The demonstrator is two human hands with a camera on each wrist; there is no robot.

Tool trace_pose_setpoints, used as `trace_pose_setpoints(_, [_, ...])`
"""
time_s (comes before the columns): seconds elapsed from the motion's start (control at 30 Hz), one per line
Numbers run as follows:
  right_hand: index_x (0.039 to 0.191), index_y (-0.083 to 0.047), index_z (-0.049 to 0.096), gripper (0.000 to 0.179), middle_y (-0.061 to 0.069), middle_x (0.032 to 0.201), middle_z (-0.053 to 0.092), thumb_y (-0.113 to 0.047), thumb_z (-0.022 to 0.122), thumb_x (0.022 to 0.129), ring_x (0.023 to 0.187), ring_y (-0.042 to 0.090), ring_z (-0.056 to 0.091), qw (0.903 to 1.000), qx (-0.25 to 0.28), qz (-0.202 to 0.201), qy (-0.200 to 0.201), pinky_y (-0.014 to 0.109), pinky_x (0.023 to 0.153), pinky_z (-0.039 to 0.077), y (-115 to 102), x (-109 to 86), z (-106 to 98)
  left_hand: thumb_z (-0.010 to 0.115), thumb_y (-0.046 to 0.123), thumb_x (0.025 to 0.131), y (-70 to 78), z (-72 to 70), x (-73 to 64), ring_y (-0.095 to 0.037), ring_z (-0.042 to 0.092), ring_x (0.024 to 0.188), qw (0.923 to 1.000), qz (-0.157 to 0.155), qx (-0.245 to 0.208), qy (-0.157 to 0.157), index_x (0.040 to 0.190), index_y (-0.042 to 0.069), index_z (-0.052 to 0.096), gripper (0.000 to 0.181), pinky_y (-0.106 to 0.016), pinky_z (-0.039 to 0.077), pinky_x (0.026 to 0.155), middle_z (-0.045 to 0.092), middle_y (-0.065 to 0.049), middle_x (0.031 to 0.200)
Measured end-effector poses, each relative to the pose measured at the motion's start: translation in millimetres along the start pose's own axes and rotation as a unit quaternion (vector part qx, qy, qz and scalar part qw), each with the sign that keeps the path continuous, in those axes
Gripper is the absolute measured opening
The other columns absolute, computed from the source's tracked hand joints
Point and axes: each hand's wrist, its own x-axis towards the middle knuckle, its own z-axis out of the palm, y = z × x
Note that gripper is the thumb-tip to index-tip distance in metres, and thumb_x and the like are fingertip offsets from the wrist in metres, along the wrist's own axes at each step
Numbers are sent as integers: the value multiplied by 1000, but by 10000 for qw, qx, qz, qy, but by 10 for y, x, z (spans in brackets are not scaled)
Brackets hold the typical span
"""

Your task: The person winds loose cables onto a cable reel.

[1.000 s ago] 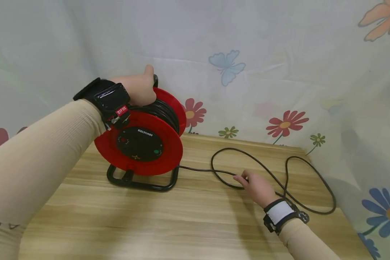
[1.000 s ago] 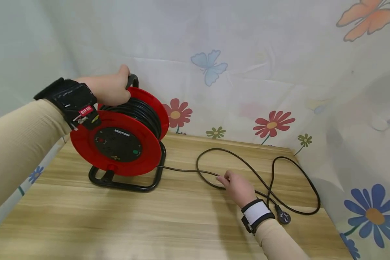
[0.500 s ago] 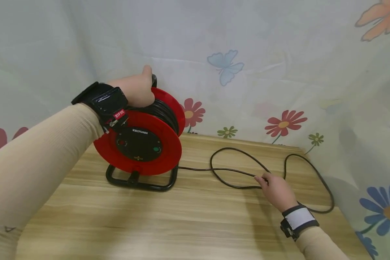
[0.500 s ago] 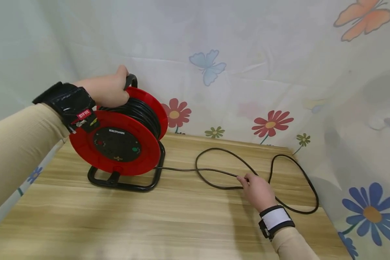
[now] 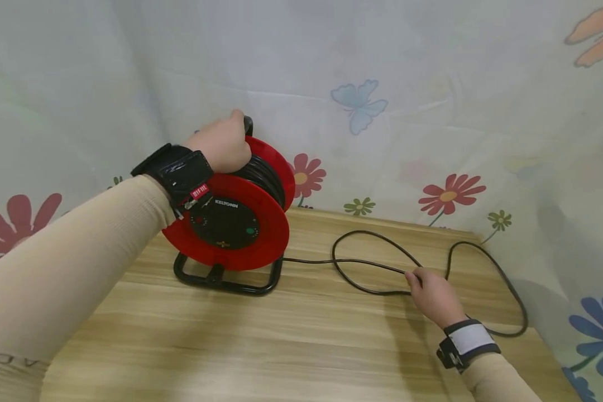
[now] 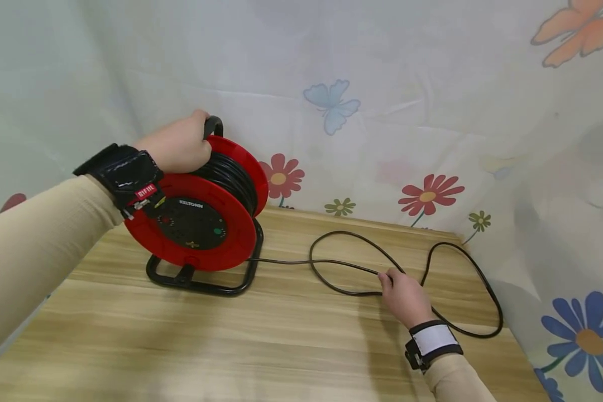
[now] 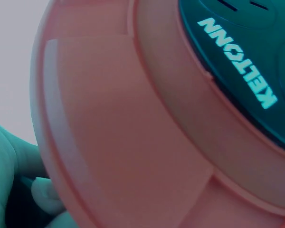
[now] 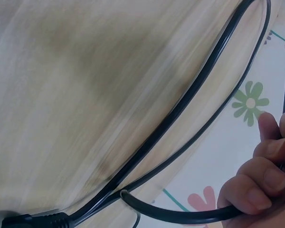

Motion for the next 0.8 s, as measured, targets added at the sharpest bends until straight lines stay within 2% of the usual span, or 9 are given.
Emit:
trace_pose_setpoints(0.17, [84,-2,58,32,6,61,49,-24,42,102,49,16,42,9998,129,-115,-103,31,46,34,-2,3,15,32,2,85,-15,-21,-36,-25,53,54,9999,-119,-4,-25,124,-15,30,43,-30,40,45,53,-15,72])
trace_pose_setpoints(0.47, [83,-4,57,33,5,60,46,-25,41,102,49,16,42,9997,97,32,-230,31,45,34,-7,-28,17,35,5,86,52,-29,-99,-30,56,65,9990,-430,-14,-72,124,-12,34,41,-34,44,53,57,-19,82])
trace_pose_setpoints(0.6, [80,-6,54,33,5,59,45,-27,41,102,48,16,41,9995,57,94,-286,30,44,33,-11,-56,15,37,5,86,57,-17,-132,-31,57,68,9993,-364,52,-75,122,-12,36,40,-36,47,55,58,-20,84])
trace_pose_setpoints(0.8, [85,-4,58,35,6,61,49,-29,40,102,49,16,43,9995,60,77,-284,31,45,34,-19,-40,12,36,2,85,34,-21,-127,-30,56,66,9997,-212,88,-90,122,-13,36,39,-36,47,56,57,-20,84])
